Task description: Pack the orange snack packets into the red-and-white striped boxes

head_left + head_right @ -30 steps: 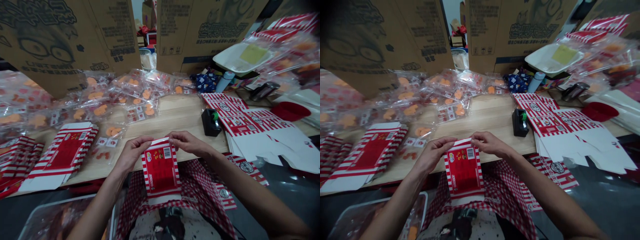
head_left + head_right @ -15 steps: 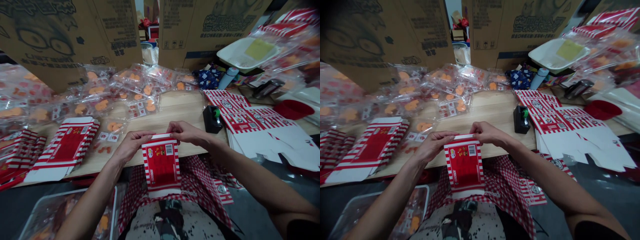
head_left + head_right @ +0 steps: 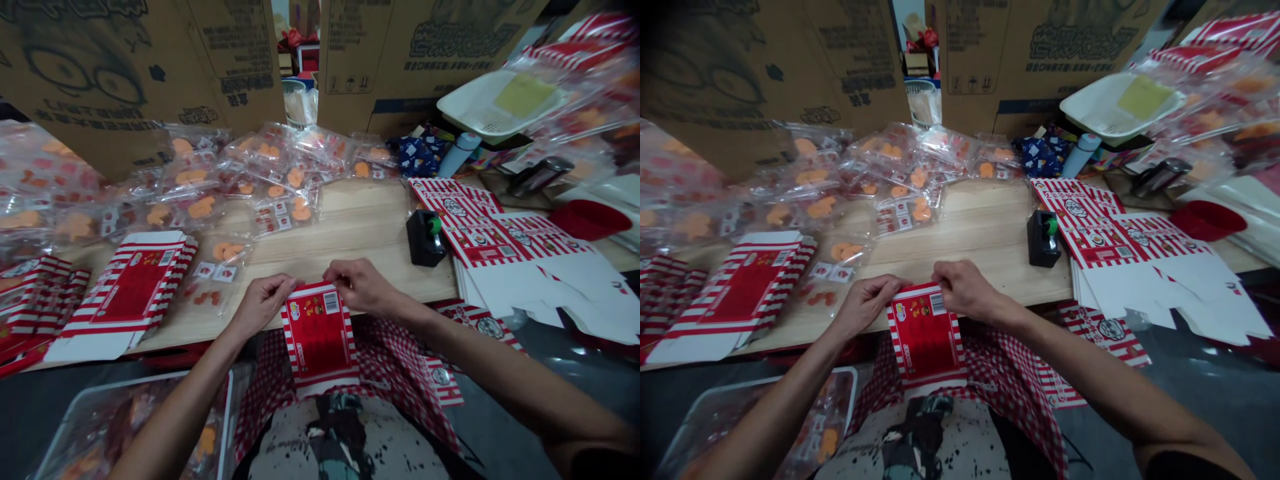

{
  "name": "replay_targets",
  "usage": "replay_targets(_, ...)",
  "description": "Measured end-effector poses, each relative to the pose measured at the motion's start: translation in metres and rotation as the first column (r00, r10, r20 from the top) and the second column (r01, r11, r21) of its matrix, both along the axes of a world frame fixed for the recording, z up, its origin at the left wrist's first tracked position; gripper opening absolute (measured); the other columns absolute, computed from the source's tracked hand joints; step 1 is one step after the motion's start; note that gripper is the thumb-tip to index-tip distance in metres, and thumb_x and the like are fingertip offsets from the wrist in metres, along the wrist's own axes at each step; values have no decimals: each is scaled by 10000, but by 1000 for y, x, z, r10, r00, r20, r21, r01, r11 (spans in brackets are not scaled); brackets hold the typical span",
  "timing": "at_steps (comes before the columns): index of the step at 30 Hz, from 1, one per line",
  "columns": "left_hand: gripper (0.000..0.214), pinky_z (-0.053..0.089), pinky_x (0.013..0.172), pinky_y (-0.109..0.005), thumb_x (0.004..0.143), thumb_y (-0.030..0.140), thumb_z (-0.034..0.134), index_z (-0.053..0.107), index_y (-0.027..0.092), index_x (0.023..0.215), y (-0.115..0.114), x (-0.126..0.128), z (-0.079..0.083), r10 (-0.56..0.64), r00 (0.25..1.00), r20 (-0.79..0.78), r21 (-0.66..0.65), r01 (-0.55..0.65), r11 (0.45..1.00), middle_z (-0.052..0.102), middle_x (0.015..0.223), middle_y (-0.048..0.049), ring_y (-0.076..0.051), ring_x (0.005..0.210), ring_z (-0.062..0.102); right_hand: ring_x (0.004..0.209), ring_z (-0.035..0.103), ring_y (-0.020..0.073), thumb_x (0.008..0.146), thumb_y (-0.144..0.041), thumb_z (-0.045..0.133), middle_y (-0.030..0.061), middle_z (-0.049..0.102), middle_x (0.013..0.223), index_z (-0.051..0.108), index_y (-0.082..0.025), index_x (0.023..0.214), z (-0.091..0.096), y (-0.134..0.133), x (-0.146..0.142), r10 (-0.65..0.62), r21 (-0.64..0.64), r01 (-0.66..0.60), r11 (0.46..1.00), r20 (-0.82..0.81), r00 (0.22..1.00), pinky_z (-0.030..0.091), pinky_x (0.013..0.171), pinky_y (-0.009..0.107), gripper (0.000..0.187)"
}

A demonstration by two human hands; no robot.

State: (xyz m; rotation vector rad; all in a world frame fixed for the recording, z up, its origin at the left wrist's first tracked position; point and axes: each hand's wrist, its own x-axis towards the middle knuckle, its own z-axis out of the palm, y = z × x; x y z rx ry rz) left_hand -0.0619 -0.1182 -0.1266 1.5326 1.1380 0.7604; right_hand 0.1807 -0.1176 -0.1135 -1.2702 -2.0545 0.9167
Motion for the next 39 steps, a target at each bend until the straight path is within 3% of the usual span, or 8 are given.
replay_targets(6,252,502,661,-230,690,383,861,735,174,754,-17,7,3,190,975,118,-66,-183,981,734,764,-24,-150,690,645,899,641,184,825,-56,524,70,695,1023,649,-198,979,6,-16,6,81,-54,-90,994,-148,986,487,753,295,244)
replay_targets(12,288,523,634,-245,697,385,858,712,176,830,-28,21,29,212,946,246,-291,-136,947,744,799,-30,-147,660,659,881,629,170,885,-128,558,34,690,956,614,-202,963,21,-37,10,47,-97,-78,992,-284,958,481,812,308,121)
replay_targets(18,253,556,688,-257,699,342,856,738,201,873,-48,24,72,171,978,117,115,-184,976,753,855,-32,-180,760,688,1017,624,204,925,-390,614,63,660,1156,600,-217,1215,70,-41,25,34,-448,-316,836,-532,846,500,860,326,338)
replay_targets(21,283,568,697,-281,683,281,872,769,242,944,-61,27,88,62,998,-2,311,-58,948,776,880,-29,-194,760,702,844,602,182,940,-465,585,34,684,914,719,-198,930,82,-27,29,120,-543,-349,764,-412,903,480,758,302,299)
replay_targets(26,398,588,786,-332,672,189,881,774,298,1040,-75,33,84,-54,997,-54,448,73,891,799,929,-30,-226,831,740,595,423,117,869,-401,680,-7,537,650,649,-184,704,75,-19,22,201,-654,-375,657,-327,923,338,521,234,274)
replay_targets(32,629,588,867,-320,698,167,872,681,349,1270,-73,27,74,14,993,-114,600,58,798,784,1090,-17,-216,920,748,673,507,138,786,-302,673,10,568,742,611,-183,762,65,-40,2,-160,-685,-424,592,-616,771,420,620,249,137)
replay_targets(36,508,601,851,-330,750,169,830,718,357,1208,-72,26,76,-89,991,-96,548,128,826,768,1146,-27,-233,981,745,736,543,159,727,-312,677,22,582,818,601,-178,759,60,-42,1,-197,-686,-505,523,-674,711,453,704,283,158)
replay_targets(39,342,604,754,-307,789,159,785,778,332,1083,-73,27,78,-53,997,-57,516,75,853,789,1055,-39,-212,875,751,823,555,183,797,-349,654,43,610,928,625,-191,806,69,-42,13,-23,-598,-406,691,-580,814,463,744,300,161)
